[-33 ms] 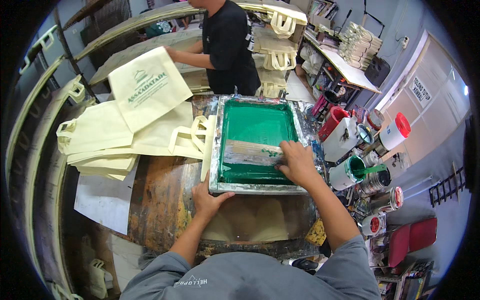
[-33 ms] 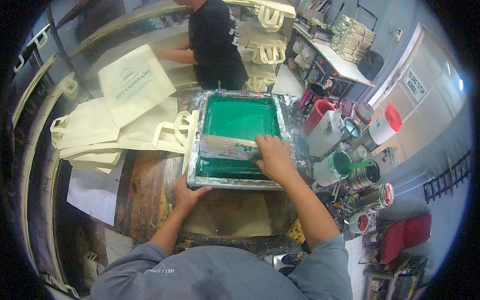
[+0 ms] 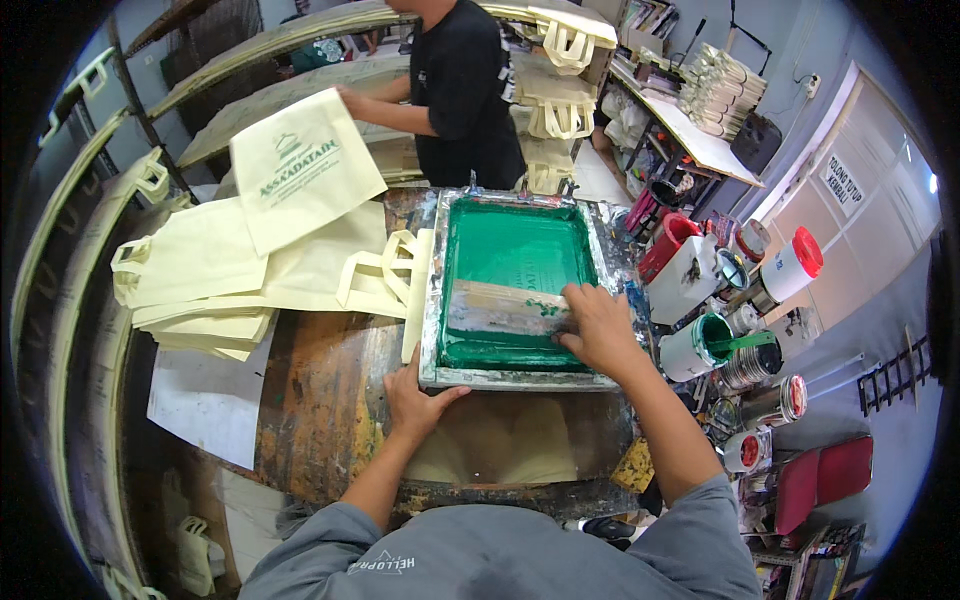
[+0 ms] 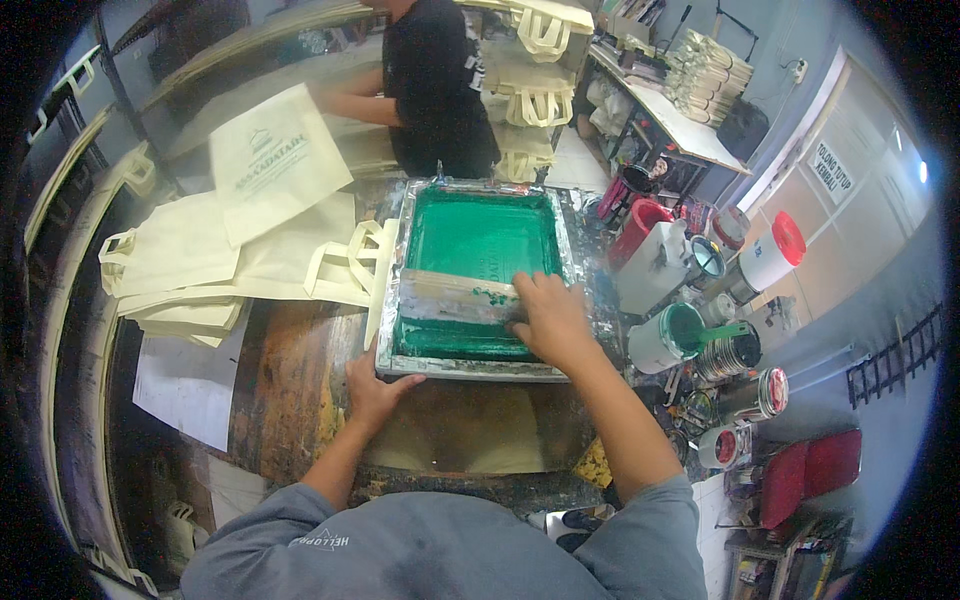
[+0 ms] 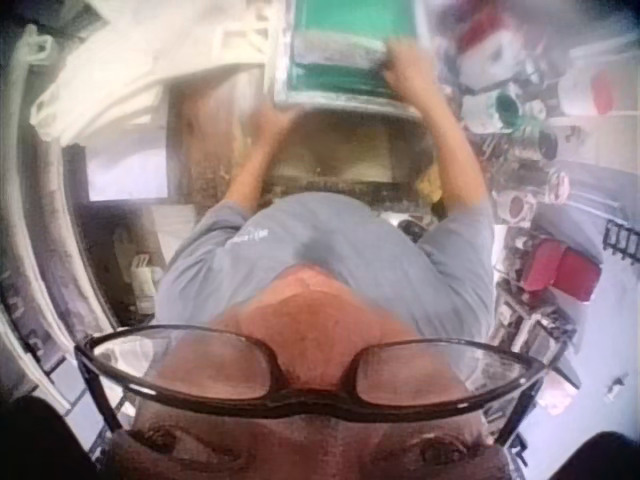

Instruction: The person aligns yellow tote bags onto a flat printing surface, lowers a mesh screen frame over them, and pulls a squeegee with green ink across the screen to print a logo.

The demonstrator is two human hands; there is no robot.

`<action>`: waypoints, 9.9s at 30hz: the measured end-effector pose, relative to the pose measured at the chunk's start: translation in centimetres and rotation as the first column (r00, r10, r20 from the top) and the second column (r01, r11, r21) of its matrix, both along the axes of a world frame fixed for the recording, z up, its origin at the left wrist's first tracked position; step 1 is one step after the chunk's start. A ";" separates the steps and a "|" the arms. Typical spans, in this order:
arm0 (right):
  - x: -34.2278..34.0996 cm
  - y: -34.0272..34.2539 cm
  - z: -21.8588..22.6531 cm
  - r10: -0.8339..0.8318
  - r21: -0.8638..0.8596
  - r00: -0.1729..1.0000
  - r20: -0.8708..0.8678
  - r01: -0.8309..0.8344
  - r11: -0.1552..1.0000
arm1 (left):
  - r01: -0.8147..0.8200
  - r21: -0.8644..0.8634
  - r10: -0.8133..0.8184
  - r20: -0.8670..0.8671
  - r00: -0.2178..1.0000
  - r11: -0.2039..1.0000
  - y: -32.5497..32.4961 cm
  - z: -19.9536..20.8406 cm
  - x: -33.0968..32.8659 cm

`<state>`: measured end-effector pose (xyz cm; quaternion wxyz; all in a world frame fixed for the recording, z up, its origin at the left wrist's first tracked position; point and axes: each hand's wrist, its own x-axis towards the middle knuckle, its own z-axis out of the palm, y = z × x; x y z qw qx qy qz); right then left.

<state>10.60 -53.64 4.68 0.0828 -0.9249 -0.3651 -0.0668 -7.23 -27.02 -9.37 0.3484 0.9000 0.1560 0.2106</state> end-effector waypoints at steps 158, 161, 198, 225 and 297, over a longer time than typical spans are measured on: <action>-3.0 0.1 -3.8 0.000 -0.063 1.000 -0.020 -0.002 0.998 | 0.046 0.072 -0.047 0.016 0.999 0.996 0.3 -1.5 0.1; -2.7 0.9 -5.7 -0.016 -0.067 0.997 0.078 0.021 0.998 | 0.039 0.112 -0.042 0.020 0.999 0.993 0.7 -2.5 -0.2; 6.8 3.3 -7.1 0.062 -0.083 0.982 0.180 -0.048 0.995 | 0.067 0.692 -0.288 0.208 0.935 0.718 0.0 3.2 17.5; 1.8 2.5 7.0 -0.077 0.241 0.839 0.539 -0.066 0.968 | 0.108 -0.352 0.064 0.443 0.894 0.930 0.8 10.0 6.9; 8.1 5.5 15.1 -0.118 0.350 0.947 0.299 0.006 0.937 | 0.373 0.198 -0.356 -0.118 0.927 0.906 -10.9 2.7 9.9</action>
